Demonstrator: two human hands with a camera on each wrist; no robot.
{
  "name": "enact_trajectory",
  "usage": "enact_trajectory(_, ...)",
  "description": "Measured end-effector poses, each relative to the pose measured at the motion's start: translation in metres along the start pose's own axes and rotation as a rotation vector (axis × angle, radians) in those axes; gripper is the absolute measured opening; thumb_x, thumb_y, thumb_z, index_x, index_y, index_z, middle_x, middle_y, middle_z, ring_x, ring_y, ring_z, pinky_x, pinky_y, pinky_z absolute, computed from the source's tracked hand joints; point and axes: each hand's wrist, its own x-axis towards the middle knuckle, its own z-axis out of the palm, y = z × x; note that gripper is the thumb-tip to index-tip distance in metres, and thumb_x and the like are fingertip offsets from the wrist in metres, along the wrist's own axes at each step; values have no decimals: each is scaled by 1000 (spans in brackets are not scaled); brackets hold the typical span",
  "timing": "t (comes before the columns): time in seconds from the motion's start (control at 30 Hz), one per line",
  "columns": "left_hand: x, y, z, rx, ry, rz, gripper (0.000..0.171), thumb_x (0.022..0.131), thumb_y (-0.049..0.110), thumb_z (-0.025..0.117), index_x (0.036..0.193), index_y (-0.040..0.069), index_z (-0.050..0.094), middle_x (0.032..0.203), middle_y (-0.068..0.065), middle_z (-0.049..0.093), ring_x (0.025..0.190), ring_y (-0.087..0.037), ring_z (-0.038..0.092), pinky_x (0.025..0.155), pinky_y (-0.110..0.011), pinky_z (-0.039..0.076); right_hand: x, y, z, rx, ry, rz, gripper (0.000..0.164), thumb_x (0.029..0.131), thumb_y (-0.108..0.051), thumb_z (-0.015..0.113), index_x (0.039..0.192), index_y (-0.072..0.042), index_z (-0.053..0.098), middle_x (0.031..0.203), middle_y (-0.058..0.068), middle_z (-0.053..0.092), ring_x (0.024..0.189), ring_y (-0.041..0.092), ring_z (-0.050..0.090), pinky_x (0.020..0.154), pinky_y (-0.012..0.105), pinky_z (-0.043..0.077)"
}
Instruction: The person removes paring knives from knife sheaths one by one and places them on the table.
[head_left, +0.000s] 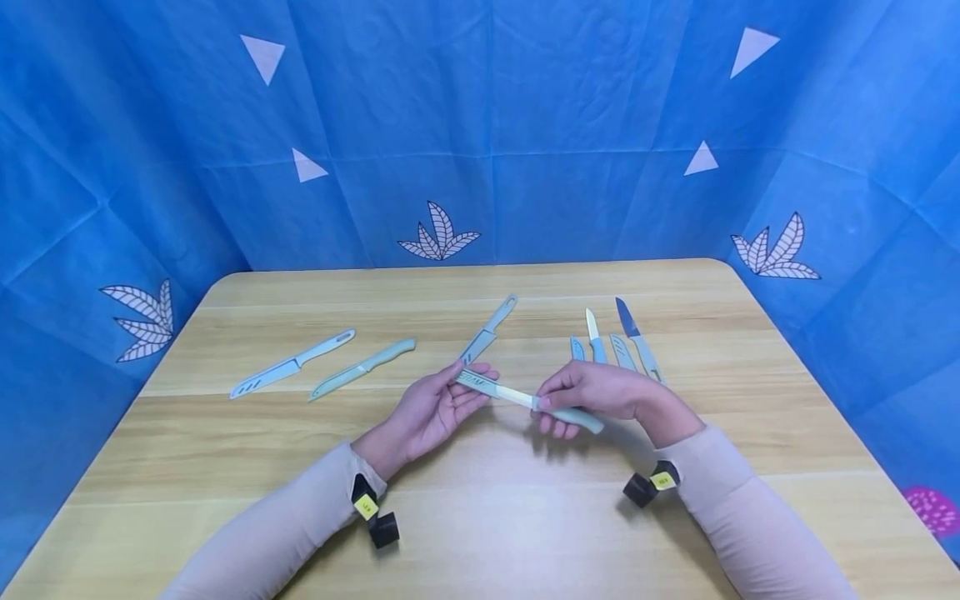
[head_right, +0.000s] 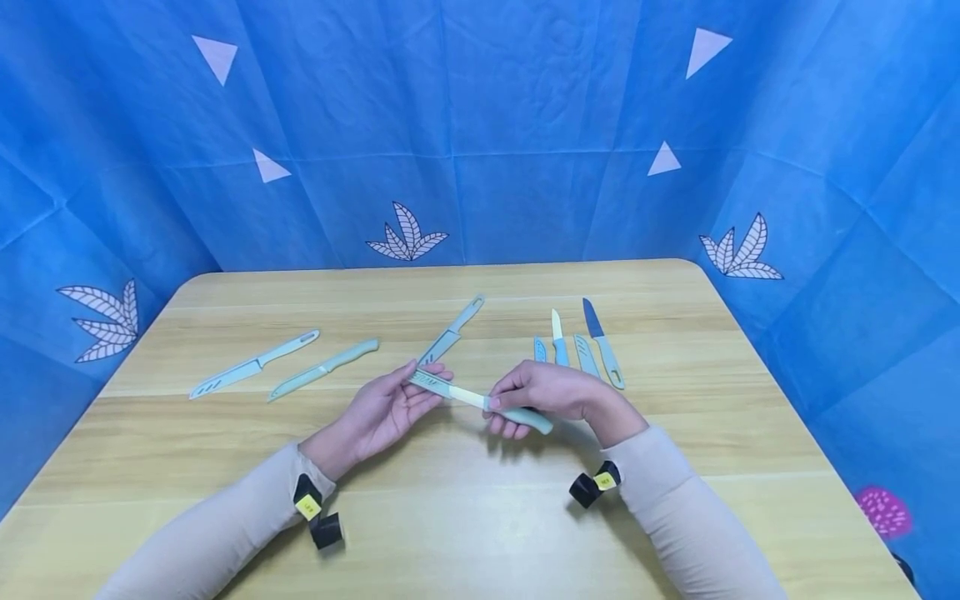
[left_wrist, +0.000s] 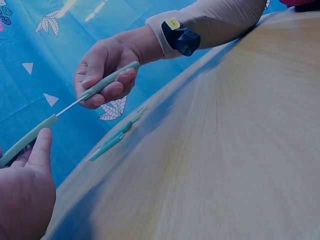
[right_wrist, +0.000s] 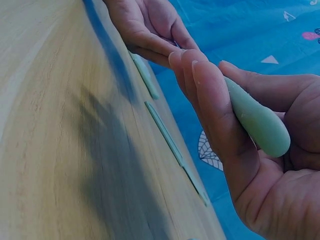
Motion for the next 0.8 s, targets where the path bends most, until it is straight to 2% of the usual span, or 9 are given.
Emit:
enact_trajectory(0.2, -1, 0, -2, 10, 1, 6, 43, 106, 23, 43, 138, -7, 41, 127, -21, 61, 130, -34, 47, 107, -39, 43, -4, 1, 0, 1, 8, 11, 32, 99, -14, 58, 113, 15, 62, 91, 20, 70, 74, 19, 68, 67, 31, 61)
enact_trajectory(0.43, -4, 1, -1, 7, -16, 10, 43, 106, 22, 44, 137, -7, 43, 127, -20, 61, 125, -32, 53, 108, -39, 41, -7, 2, 1, 29, 20, 11, 32, 99, -12, 57, 114, 16, 59, 94, 26, 69, 74, 21, 67, 67, 31, 62)
enact_trajectory(0.67, -7, 6, -2, -15, -22, 25, 42, 106, 22, 45, 137, -7, 44, 128, -21, 60, 131, -34, 45, 107, -39, 43, -9, 2, -1, 7, 32, -14, 33, 99, -13, 57, 115, 17, 57, 98, 33, 65, 73, 21, 67, 65, 31, 61)
enact_trajectory(0.8, -7, 9, -3, -27, -8, 46, 46, 105, 22, 45, 139, -8, 40, 129, -23, 59, 132, -34, 44, 107, -38, 43, -12, 2, -3, 8, 44, -8, 34, 99, -14, 58, 114, 16, 57, 100, 37, 63, 73, 21, 67, 65, 31, 61)
